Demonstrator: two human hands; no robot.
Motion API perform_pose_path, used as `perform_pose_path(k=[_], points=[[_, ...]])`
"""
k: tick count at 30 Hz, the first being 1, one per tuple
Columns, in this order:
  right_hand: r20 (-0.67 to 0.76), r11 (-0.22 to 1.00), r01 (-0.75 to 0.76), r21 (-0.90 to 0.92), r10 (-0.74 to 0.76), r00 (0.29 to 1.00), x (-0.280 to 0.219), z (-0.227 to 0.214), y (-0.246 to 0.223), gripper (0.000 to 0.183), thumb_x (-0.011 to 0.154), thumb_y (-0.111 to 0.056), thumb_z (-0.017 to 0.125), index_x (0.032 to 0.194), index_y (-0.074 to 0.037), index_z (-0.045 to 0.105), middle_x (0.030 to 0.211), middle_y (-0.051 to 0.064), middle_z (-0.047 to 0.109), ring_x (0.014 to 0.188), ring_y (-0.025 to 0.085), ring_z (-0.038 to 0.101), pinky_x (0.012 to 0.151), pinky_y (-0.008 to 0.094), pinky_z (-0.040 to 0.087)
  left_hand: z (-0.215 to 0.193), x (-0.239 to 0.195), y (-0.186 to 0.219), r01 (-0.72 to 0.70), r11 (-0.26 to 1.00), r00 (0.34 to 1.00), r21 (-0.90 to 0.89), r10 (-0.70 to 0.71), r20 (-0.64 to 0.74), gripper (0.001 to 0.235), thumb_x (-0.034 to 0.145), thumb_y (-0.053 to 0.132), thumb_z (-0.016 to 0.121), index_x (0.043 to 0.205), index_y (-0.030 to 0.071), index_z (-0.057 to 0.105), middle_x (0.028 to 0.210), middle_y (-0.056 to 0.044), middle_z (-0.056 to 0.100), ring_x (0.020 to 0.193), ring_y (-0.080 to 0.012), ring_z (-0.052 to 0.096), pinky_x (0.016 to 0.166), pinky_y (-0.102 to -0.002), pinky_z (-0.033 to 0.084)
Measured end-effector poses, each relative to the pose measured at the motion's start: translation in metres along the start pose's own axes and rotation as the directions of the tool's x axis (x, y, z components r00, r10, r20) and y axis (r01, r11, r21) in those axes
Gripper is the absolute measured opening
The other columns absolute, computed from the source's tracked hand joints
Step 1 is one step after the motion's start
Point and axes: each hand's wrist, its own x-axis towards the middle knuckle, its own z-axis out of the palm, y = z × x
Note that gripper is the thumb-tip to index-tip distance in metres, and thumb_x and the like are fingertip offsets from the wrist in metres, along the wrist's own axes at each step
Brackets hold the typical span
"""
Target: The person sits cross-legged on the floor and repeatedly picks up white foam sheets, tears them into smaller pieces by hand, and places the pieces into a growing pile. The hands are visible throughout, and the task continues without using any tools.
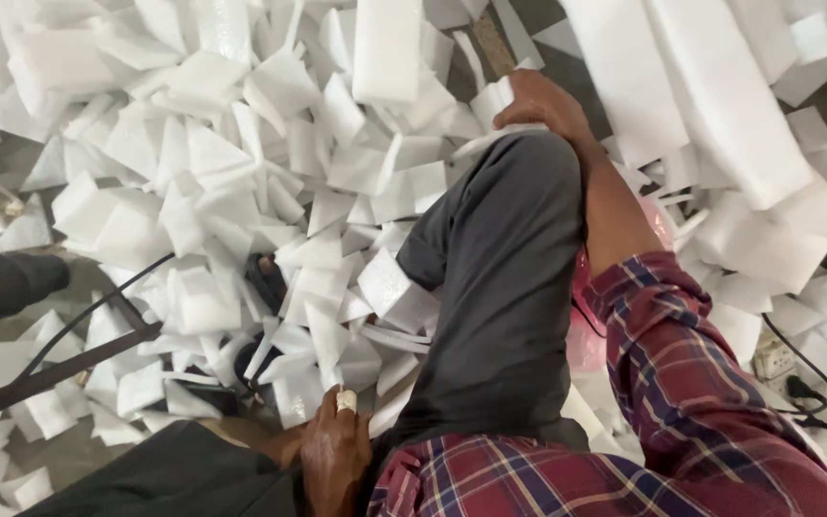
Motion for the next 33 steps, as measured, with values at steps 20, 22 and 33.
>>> perform_pose_path(k=[20,22,33], points=[[0.188,0.964,0.246,0.104,-0.262,0.947,-0.02,-0.066,-0.23,0.111,0.077,-0.072,0.073,0.151,0.004,0.041,0.155,0.03,0.039,0.142,0.043,0.038,0.114,0.048,0.032,0.012,-0.004,0.004,0.041,0.998,0.99,-0.046,-0.034,0.139,0.022,0.081,0.02,0.077,0.085,-0.001,0.071,0.105,-0.022,0.066,0.092,-0.0412,0.067,0.078,-0.051,0.056],[0.246,0.945,0.284,0.159,-0.317,0.916,-0.042,-0.051,-0.274,0.111,0.082,-0.074,0.072,0.151,0.006,0.039,0.154,0.031,0.039,0.142,0.043,0.04,0.116,0.046,0.034,0.008,-0.001,0.005,-0.015,0.999,1.0,-0.032,0.016,0.026,0.024,0.075,0.016,0.076,0.088,-0.004,0.071,0.107,-0.024,0.066,0.088,-0.0427,0.067,0.074,-0.052,0.055],[-0.056,0.82,0.254,0.513,-0.264,0.963,-0.078,-0.119,-0.246,0.043,0.1,-0.038,0.069,0.127,-0.005,0.067,0.096,0.01,0.075,0.072,0.019,0.072,0.063,0.034,0.06,0.01,-0.007,-0.006,0.086,0.995,0.989,0.047,-0.091,0.12,0.026,0.078,0.022,0.076,0.087,-0.002,0.071,0.106,-0.022,0.067,0.091,-0.0415,0.065,0.077,-0.053,0.053]])
